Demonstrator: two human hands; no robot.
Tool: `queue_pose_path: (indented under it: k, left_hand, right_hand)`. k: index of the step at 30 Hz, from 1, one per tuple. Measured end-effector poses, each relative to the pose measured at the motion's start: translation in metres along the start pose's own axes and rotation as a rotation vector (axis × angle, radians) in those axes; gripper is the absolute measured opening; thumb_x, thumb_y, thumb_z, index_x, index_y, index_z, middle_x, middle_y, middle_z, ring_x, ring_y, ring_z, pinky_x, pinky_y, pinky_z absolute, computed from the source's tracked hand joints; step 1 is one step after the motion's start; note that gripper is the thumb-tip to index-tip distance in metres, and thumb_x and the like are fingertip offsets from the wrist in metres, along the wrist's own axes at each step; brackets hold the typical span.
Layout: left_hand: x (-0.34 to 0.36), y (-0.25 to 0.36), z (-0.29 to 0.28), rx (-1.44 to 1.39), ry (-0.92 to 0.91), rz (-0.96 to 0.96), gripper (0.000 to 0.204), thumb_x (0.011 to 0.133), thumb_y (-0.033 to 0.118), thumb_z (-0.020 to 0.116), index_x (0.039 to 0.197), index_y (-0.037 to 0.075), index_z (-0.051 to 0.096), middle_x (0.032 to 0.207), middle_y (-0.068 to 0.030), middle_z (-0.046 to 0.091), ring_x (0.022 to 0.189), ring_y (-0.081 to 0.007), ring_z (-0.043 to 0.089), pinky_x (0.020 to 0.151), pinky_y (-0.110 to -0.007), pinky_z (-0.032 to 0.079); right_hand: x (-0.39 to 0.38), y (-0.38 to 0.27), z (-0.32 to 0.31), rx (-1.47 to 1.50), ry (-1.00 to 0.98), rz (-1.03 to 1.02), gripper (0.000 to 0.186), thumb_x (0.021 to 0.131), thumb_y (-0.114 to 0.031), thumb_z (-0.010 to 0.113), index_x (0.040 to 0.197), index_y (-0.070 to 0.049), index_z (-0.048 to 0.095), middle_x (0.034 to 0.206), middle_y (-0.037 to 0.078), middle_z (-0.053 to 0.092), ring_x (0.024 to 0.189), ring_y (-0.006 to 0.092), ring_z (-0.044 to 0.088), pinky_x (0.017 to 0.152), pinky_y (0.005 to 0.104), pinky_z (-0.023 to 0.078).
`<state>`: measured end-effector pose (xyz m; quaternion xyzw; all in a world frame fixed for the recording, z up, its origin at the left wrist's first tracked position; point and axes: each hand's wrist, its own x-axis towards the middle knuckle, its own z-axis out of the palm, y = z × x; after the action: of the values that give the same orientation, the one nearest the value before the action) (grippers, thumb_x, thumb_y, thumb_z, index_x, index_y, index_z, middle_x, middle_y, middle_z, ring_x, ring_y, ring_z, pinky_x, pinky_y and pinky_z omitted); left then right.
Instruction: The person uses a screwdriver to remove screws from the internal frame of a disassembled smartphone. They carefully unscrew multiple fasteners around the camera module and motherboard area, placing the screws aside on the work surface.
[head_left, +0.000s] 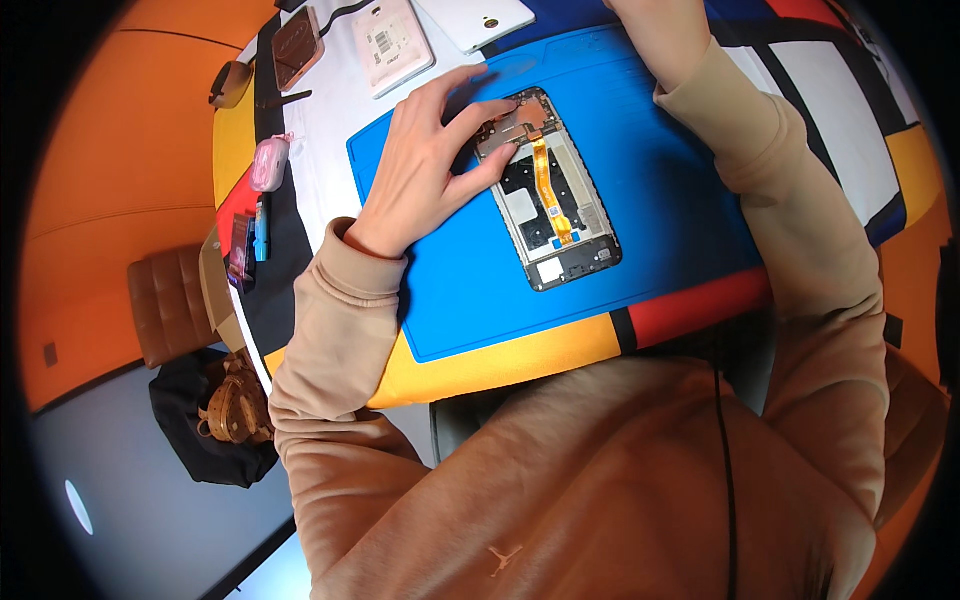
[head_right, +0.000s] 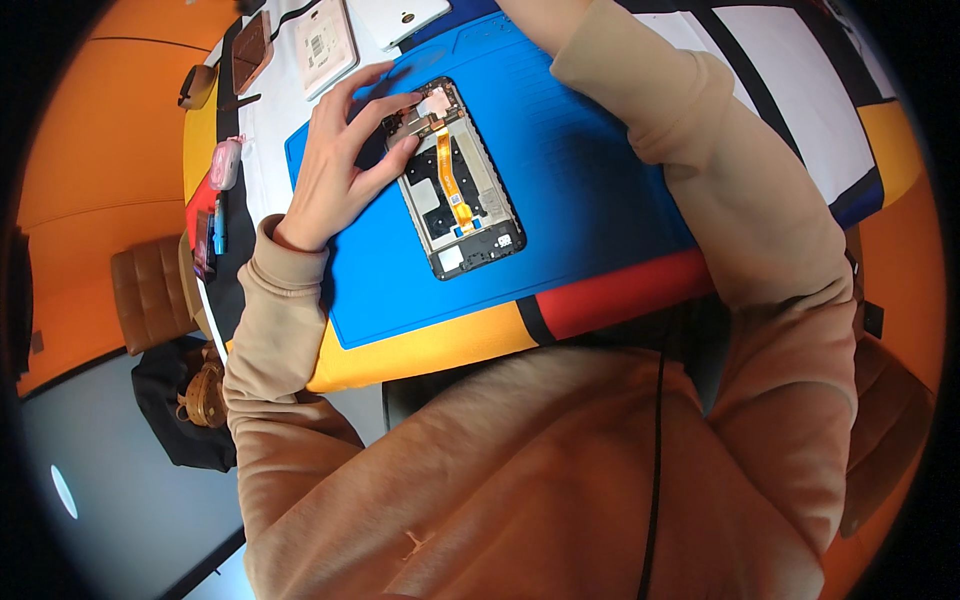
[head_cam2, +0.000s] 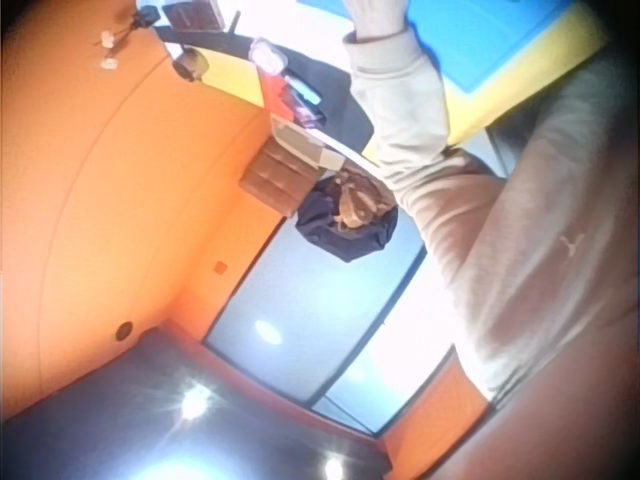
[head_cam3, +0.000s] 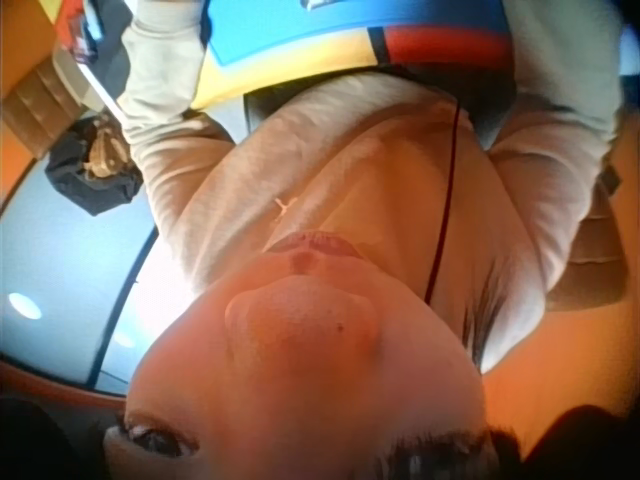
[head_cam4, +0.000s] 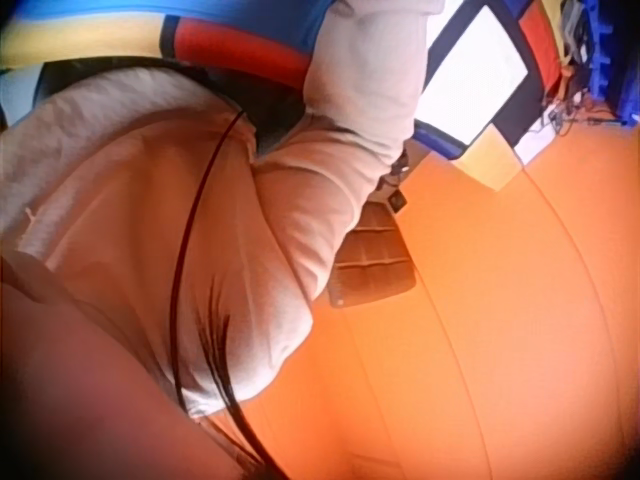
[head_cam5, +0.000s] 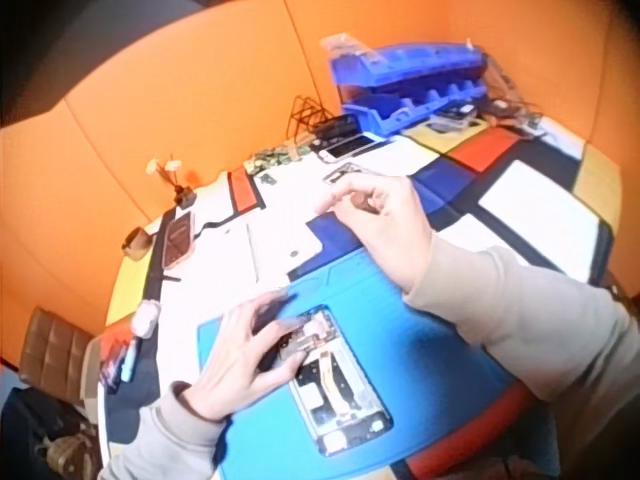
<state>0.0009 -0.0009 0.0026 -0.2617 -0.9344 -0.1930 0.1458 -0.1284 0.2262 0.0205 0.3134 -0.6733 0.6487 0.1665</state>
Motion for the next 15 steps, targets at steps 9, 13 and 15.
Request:
queue_pose_path:
  k: [9, 13, 15]
  left_hand:
    - [0.002, 0.004, -0.004, 0.035, -0.062, 0.015, 0.037, 0.092, 0.031, 0.070, 0.123, 0.012, 0.070, 0.141, -0.0127, 0.054, 0.126, -0.0316, 0.052, 0.107, -0.043, 0.041]
    - [0.003, 0.006, -0.005, 0.006, -0.069, -0.011, 0.039, 0.092, 0.030, 0.069, 0.127, 0.012, 0.069, 0.143, -0.0101, 0.055, 0.128, -0.0307, 0.051, 0.111, -0.043, 0.037]
    - [0.002, 0.006, -0.005, 0.005, -0.063, -0.008, 0.039, 0.092, 0.030, 0.069, 0.127, 0.012, 0.069, 0.143, -0.0097, 0.055, 0.128, -0.0307, 0.051, 0.111, -0.044, 0.037]
  right_hand:
    - [0.005, 0.025, -0.011, 0.503, -0.033, 0.364, 0.027, 0.101, -0.017, 0.046, 0.089, -0.003, 0.065, 0.057, -0.006, 0.039, 0.045, 0.0030, 0.027, 0.042, 0.0227, 0.018]
    - [0.004, 0.034, -0.008, 0.527, -0.072, 0.413, 0.034, 0.103, -0.024, 0.046, 0.084, -0.003, 0.065, 0.055, -0.005, 0.040, 0.044, 0.0032, 0.029, 0.041, 0.0224, 0.019]
    - [0.004, 0.037, -0.008, 0.549, -0.083, 0.421, 0.037, 0.104, -0.028, 0.047, 0.082, -0.004, 0.065, 0.055, -0.004, 0.042, 0.044, 0.0036, 0.032, 0.041, 0.0222, 0.021]
